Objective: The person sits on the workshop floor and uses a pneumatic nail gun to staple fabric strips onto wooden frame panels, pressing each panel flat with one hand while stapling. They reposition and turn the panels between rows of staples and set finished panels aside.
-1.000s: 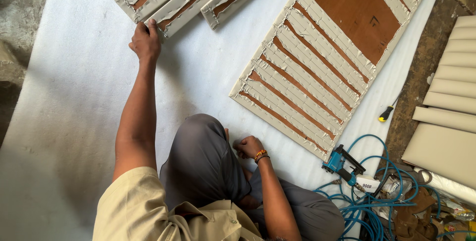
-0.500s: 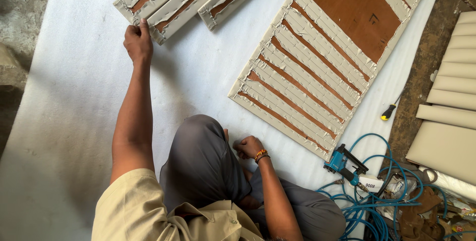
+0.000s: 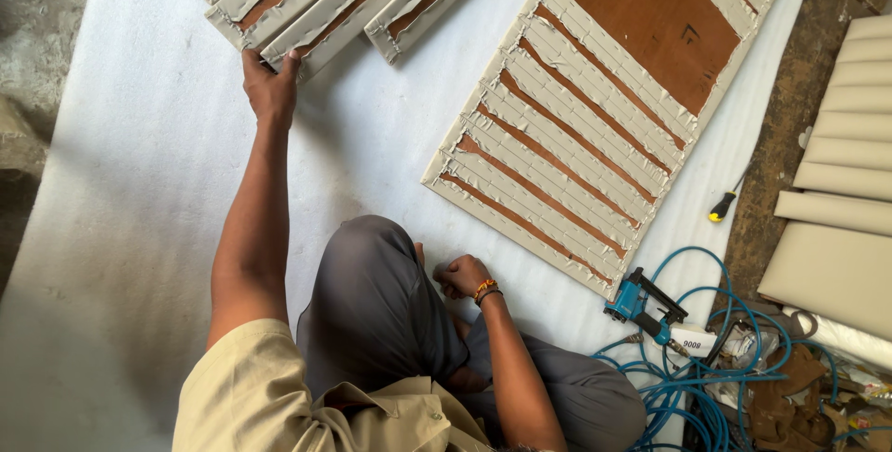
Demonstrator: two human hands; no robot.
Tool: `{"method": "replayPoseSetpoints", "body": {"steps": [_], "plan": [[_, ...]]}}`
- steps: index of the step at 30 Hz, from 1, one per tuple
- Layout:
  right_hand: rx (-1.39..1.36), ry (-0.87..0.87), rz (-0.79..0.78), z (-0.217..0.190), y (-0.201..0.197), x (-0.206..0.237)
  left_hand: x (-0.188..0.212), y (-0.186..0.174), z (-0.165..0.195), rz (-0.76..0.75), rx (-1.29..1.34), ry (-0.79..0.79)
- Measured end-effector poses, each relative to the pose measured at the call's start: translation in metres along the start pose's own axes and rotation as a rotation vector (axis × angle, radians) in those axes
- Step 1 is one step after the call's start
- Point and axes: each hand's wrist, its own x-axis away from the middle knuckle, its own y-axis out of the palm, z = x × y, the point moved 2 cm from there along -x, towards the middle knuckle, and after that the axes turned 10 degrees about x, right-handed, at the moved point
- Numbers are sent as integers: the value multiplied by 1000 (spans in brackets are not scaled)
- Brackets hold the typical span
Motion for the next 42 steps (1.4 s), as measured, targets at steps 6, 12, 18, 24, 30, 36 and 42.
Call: {"method": "replayPoseSetpoints", "body": {"steps": [6,12,18,24,30,36,42], "plan": [[-9,-51,52,-2,1,13,-3,8,25,-42,510,72],[-124,-131,52,17,10,11,-16,-42,71,-91,541,102],[-657,-707,221,37,-45,13,32,-166,74,-350,780,153],[-1412,-907,615,56,-159,111,132,-209,50,-519,803,121],[-1552,-928,843,65,-145,197,202,-188,34,-718,715,22],[-1486,-912,1227,116,-117,228,212,-157,30,-856,740,-12],[-1413,-1051,1276,152,-84,253,216,-128,42,-897,660,-34]]}}
